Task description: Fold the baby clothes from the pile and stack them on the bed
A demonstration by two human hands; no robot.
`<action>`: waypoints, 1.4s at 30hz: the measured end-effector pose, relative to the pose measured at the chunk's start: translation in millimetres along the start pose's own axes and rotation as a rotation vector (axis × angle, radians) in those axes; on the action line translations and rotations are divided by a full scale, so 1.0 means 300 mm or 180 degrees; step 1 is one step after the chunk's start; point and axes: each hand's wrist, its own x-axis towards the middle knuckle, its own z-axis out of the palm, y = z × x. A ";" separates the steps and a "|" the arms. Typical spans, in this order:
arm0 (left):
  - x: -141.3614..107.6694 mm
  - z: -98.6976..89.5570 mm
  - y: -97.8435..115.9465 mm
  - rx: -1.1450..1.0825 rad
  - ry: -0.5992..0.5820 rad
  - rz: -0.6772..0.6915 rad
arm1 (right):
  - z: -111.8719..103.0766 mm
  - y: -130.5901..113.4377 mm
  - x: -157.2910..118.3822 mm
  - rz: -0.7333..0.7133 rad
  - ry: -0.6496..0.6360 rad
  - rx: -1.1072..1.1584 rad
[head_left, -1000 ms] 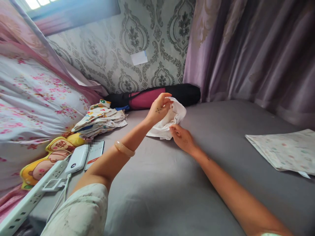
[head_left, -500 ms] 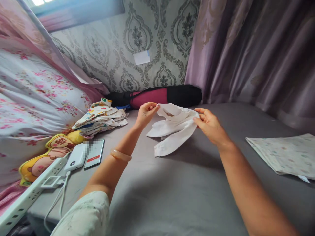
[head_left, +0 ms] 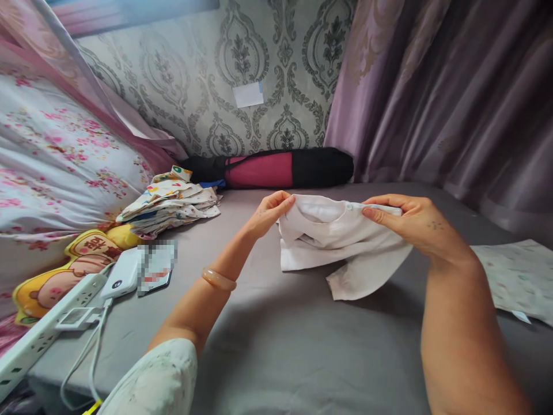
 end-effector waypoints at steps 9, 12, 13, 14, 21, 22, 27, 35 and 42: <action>-0.018 0.027 -0.085 -0.0536 -0.0394 -0.0658 | 0.007 0.085 0.051 0.0464 0.0141 0.0184; -0.034 0.026 -0.104 -0.0458 -0.0448 -0.0850 | -0.001 0.114 0.059 0.0401 0.0137 0.0186; -0.038 0.025 -0.111 -0.0396 -0.0428 -0.0908 | -0.002 0.122 0.062 0.0376 0.0143 0.0156; -0.043 0.024 -0.117 -0.0336 -0.0394 -0.0964 | -0.002 0.128 0.064 0.0359 0.0160 0.0116; -0.063 0.012 -0.139 -0.0125 0.0023 -0.1286 | 0.009 0.122 0.063 0.0265 0.0198 0.0048; -0.066 0.011 -0.139 -0.0148 0.0078 -0.1383 | 0.013 0.118 0.062 0.0216 0.0189 0.0040; -0.083 0.009 -0.133 -0.0427 0.0359 -0.1737 | 0.030 0.096 0.061 -0.0039 0.0032 -0.0111; -0.066 0.028 -0.054 -0.0546 0.0953 -0.1006 | 0.003 0.023 0.083 -0.0204 -0.0573 -0.0548; -0.015 -0.075 0.150 0.0285 0.0883 0.0024 | -0.041 -0.093 0.127 -0.0173 -0.0971 -0.0478</action>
